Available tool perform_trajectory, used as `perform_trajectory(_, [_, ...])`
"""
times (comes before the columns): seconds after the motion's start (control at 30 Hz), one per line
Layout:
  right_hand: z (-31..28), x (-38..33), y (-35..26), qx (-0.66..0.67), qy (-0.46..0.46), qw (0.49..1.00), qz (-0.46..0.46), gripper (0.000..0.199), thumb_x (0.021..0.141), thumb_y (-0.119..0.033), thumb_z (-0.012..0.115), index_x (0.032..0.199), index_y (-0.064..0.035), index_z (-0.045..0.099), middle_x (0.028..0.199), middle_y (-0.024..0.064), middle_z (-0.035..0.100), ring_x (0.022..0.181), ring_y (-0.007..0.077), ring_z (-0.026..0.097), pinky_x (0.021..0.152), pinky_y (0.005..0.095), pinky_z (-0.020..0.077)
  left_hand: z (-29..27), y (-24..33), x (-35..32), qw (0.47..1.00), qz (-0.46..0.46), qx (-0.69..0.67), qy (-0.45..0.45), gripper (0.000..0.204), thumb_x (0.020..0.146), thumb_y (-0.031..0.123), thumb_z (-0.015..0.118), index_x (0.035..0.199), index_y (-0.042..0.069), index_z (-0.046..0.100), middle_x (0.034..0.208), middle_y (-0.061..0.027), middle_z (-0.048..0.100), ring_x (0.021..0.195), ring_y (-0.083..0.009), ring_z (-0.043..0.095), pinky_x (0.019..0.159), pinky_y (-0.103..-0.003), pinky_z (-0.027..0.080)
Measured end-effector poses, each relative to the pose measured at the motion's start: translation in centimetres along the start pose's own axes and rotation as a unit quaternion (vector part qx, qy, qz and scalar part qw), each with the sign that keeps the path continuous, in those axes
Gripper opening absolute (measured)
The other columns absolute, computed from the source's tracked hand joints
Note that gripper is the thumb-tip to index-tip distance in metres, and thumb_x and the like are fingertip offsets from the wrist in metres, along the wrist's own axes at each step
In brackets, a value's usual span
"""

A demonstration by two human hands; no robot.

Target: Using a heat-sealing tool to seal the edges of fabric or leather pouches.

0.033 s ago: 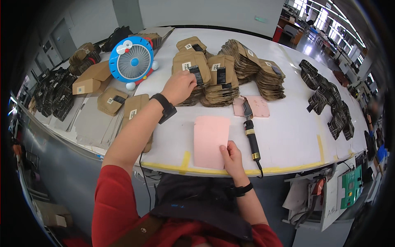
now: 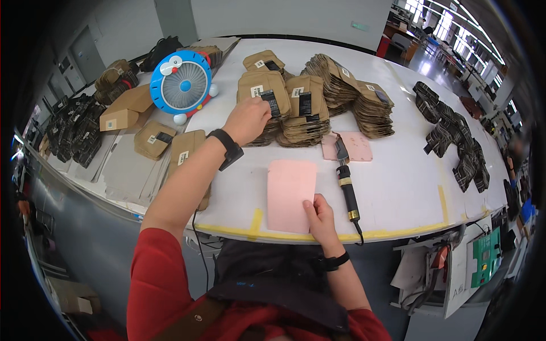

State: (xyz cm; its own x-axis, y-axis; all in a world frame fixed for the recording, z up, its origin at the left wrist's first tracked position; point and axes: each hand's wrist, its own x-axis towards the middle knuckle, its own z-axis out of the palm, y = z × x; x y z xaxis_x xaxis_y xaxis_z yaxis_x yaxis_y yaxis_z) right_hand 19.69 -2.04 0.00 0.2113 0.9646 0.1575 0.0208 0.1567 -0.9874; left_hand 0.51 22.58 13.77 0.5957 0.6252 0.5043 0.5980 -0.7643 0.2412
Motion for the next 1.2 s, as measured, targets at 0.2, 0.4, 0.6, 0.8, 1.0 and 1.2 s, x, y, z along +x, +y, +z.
perform_trajectory(0.2, [-0.6,-0.1,0.0,-0.02,0.043,0.999,-0.007,0.021,0.106,-0.02,0.055,0.106,0.0011,0.058,0.087,0.0002,0.059,0.08,0.0067,0.05,0.072,0.025,0.0453,-0.5,2.9,-0.5,0.995,0.022,0.067,0.071,0.007,0.09,0.005,0.063,0.092,0.001,0.058,0.092,-0.0174,0.061,0.093,-0.0384,0.057,0.081,-0.046,0.046])
perform_trajectory(0.4, [-0.9,0.5,0.5,0.021,0.174,0.984,-0.025,0.024,0.109,-0.022,0.047,0.11,0.0012,0.052,0.1,0.0076,0.059,0.092,0.0113,0.053,0.083,0.0284,0.0459,-0.7,10.0,-10.2,0.996,0.021,-0.079,0.039,0.01,0.087,-0.003,0.062,0.092,-0.001,0.054,0.098,-0.0182,0.059,0.095,-0.0403,0.054,0.084,-0.046,0.045])
perform_trajectory(0.6, [-1.9,1.9,-1.8,-0.095,0.289,0.948,-0.096,0.025,0.109,-0.023,0.046,0.112,0.0012,0.05,0.104,0.0089,0.058,0.093,0.0134,0.054,0.085,0.0302,0.0465,5.1,12.6,-19.7,0.977,-0.019,-0.205,-0.054,0.009,0.09,0.002,0.066,0.093,0.001,0.057,0.129,-0.0212,0.057,0.133,-0.0449,0.046,0.114,-0.056,0.034])
perform_trajectory(0.8, [-0.4,4.3,-2.5,-0.104,0.242,0.958,-0.115,0.027,0.109,-0.023,0.045,0.111,0.0027,0.049,0.1,0.0131,0.06,0.09,0.0194,0.058,0.084,0.0348,0.0476,5.8,12.2,-20.9,0.987,-0.086,-0.135,0.005,0.034,0.091,0.012,0.07,0.118,0.002,0.052,0.153,-0.0266,0.035,0.143,-0.0495,0.032,0.117,-0.055,0.029])
perform_trajectory(1.0, [0.9,4.8,-1.0,-0.205,0.173,0.961,-0.071,0.025,0.107,-0.019,0.046,0.113,0.0049,0.049,0.099,0.0276,0.064,0.09,0.0428,0.065,0.08,0.047,0.0499,6.4,12.8,-20.6,0.98,-0.175,-0.095,0.0,0.061,0.099,0.023,0.061,0.146,-0.006,0.035,0.155,-0.0368,0.027,0.146,-0.0518,0.027,0.121,-0.055,0.022])
perform_trajectory(1.2, [0.4,-0.4,-1.2,-0.212,0.105,0.972,-0.01,0.029,0.105,-0.016,0.046,0.125,0.0055,0.048,0.103,0.0322,0.068,0.095,0.0475,0.067,0.081,0.0486,0.0521,6.8,13.0,-20.6,0.977,-0.198,-0.07,-0.029,0.065,0.106,0.036,0.048,0.149,-0.01,0.031,0.158,-0.0381,0.024,0.15,-0.0497,0.022,0.123,-0.054,0.016])
